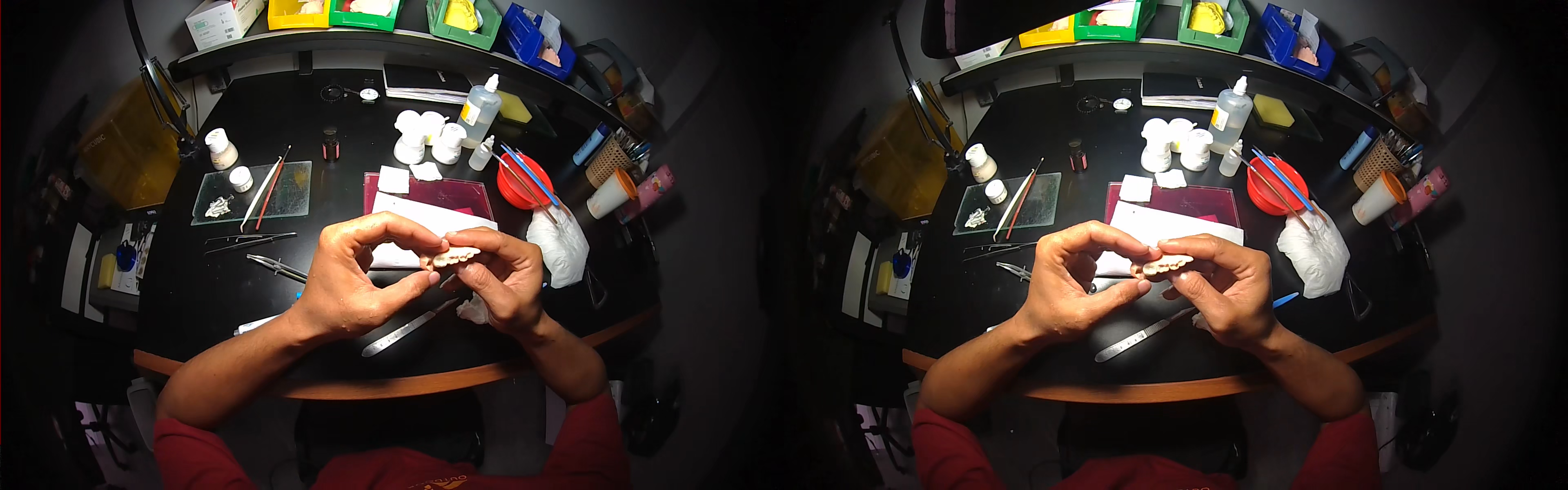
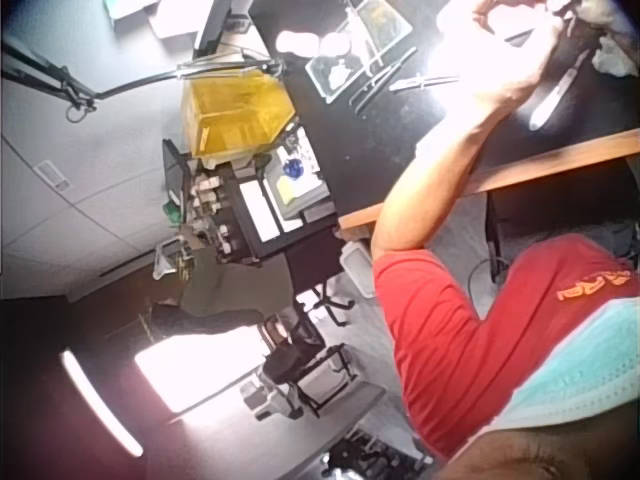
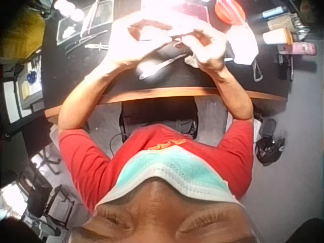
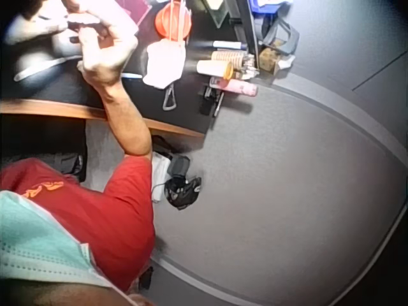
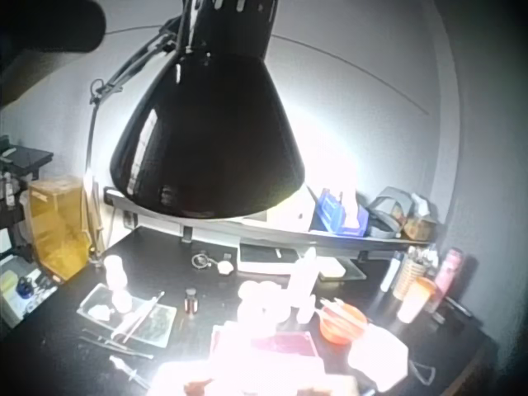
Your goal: Applying material and fine adjustments to a dental bridge using a brush and specialized dental tools.
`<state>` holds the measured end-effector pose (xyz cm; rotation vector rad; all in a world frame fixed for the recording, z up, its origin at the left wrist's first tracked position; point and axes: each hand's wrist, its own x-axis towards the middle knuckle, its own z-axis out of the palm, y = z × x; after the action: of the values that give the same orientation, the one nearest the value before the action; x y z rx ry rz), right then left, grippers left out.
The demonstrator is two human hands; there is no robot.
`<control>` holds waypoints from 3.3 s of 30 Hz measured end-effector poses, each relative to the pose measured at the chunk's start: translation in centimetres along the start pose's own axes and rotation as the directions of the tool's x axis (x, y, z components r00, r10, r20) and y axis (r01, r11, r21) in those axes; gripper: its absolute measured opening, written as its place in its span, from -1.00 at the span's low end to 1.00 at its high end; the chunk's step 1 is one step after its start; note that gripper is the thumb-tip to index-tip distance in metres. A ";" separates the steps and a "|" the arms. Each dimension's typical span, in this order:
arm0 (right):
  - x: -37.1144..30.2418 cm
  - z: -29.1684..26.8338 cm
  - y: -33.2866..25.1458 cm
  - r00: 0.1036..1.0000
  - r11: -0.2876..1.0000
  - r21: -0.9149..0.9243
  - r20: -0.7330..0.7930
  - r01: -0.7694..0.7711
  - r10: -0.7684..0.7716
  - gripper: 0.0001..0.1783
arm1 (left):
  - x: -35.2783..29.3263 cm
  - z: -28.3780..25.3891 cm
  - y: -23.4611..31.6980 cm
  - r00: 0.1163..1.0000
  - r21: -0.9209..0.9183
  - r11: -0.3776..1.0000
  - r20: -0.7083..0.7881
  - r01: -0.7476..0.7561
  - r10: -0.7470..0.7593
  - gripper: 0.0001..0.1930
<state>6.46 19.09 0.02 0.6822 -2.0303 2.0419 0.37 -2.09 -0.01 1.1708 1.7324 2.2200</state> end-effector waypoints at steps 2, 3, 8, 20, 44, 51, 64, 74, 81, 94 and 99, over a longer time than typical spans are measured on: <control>0.0 0.0 -0.1 1.000 1.000 0.003 0.003 -0.010 0.010 -0.68 | 0.0 -0.3 0.0 0.999 0.018 1.000 0.031 0.005 -0.006 -0.72; 0.0 0.0 0.0 1.000 1.000 0.004 0.003 -0.010 0.010 -0.68 | 0.0 -0.5 0.0 0.998 0.036 0.999 0.063 0.010 -0.012 -0.68; 0.0 0.1 0.1 1.000 1.000 -0.003 0.007 0.021 -0.021 -0.68 | -0.1 -0.5 0.1 0.998 0.040 0.999 0.061 0.024 -0.027 -0.68; -0.1 0.1 -0.5 0.998 0.998 -0.003 -0.032 -0.059 0.059 -0.67 | -0.1 -0.3 0.2 0.996 -0.017 0.999 0.074 0.049 -0.047 -0.70; -0.1 0.3 -0.7 0.996 0.996 0.049 -0.025 -0.080 0.082 -0.66 | -0.1 -0.3 0.3 0.995 -0.046 0.997 0.078 0.066 -0.062 -0.77; 0.0 0.5 -0.8 0.996 0.995 0.070 -0.032 -0.078 0.080 -0.66 | -0.1 -0.2 0.4 0.995 -0.044 0.997 0.071 0.070 -0.067 -0.77; -0.2 0.3 -0.7 0.995 0.994 0.060 -0.020 -0.091 0.093 -0.65 | -0.1 -0.1 0.2 0.997 -0.051 0.998 0.077 0.036 -0.032 -0.75; -0.1 0.3 -0.6 0.997 0.994 0.070 -0.016 -0.080 0.081 -0.65 | -0.1 -0.2 0.3 0.996 -0.032 0.998 0.074 0.055 -0.052 -0.74; -0.1 0.4 -0.6 0.995 0.993 0.063 -0.017 -0.097 0.098 -0.65 | -0.1 -0.3 0.3 0.995 -0.030 0.998 0.077 0.061 -0.058 -0.74; 0.0 0.3 -0.8 0.996 0.994 0.064 0.007 -0.087 0.087 -0.66 | -0.1 -0.1 -0.1 0.999 -0.044 0.999 0.029 0.018 -0.017 -0.76; 0.0 0.3 -0.7 0.998 0.997 0.037 0.005 -0.064 0.064 -0.66 | -0.1 -0.3 0.1 0.994 -0.012 0.999 0.099 0.048 -0.046 -0.68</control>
<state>6.84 18.86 0.60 0.6363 -2.0467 2.1201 0.27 -2.45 0.06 1.2025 1.6858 2.1061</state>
